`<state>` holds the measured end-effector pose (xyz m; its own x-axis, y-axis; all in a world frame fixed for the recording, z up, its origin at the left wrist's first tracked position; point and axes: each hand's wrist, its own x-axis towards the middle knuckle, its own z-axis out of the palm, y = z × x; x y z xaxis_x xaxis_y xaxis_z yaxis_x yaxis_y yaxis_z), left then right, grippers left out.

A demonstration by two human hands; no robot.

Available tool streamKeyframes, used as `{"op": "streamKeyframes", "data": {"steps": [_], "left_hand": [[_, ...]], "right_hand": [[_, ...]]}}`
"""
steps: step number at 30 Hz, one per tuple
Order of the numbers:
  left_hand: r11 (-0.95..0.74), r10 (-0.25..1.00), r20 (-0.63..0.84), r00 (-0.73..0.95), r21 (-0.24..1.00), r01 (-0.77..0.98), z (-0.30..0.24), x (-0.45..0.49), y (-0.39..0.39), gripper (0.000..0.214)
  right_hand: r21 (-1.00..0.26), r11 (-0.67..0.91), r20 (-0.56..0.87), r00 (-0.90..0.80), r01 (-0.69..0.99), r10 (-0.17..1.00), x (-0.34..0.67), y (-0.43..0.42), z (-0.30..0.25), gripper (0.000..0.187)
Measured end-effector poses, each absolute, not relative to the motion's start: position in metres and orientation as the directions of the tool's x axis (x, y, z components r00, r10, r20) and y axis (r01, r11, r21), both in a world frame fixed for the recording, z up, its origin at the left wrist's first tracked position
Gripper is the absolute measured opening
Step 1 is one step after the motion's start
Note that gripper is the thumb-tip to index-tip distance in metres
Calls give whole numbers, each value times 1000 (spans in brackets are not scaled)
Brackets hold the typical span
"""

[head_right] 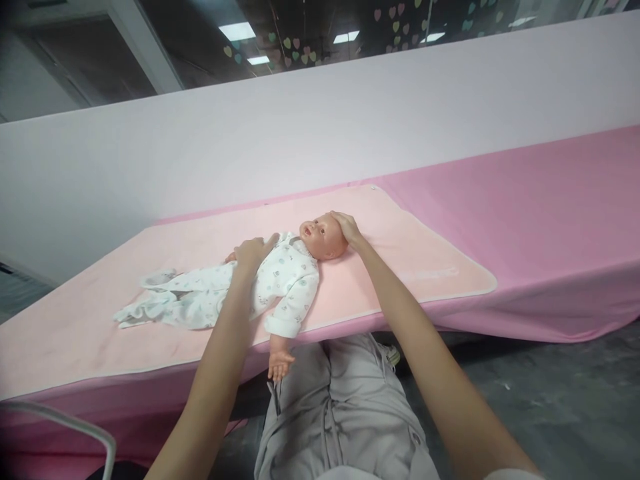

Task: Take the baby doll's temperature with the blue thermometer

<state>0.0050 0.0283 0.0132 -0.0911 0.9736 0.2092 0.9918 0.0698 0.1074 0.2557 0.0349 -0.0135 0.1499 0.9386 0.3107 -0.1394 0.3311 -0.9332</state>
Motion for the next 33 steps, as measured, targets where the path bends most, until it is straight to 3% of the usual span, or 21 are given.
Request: {"op": "streamKeyframes", "data": {"steps": [6, 17, 19, 24, 33], "left_hand": [[71, 971, 219, -94, 109, 991, 13, 5, 27, 76], [70, 968, 231, -94, 111, 991, 13, 5, 26, 74], [66, 968, 234, -91, 112, 992, 13, 5, 25, 75], [67, 968, 232, -93, 118, 991, 14, 7, 23, 76], [68, 972, 214, -94, 126, 990, 13, 6, 25, 76]], "right_hand": [[-898, 435, 400, 289, -65, 870, 261, 44, -13, 38], [-847, 518, 529, 286, 120, 799, 263, 26, -6, 38], [-787, 572, 615, 217, 232, 758, 254, 19, -9, 40], [-442, 678, 812, -59, 587, 580, 239, 10, -17, 36], [-418, 589, 861, 94, 692, 501, 237, 9, -15, 51]]}}
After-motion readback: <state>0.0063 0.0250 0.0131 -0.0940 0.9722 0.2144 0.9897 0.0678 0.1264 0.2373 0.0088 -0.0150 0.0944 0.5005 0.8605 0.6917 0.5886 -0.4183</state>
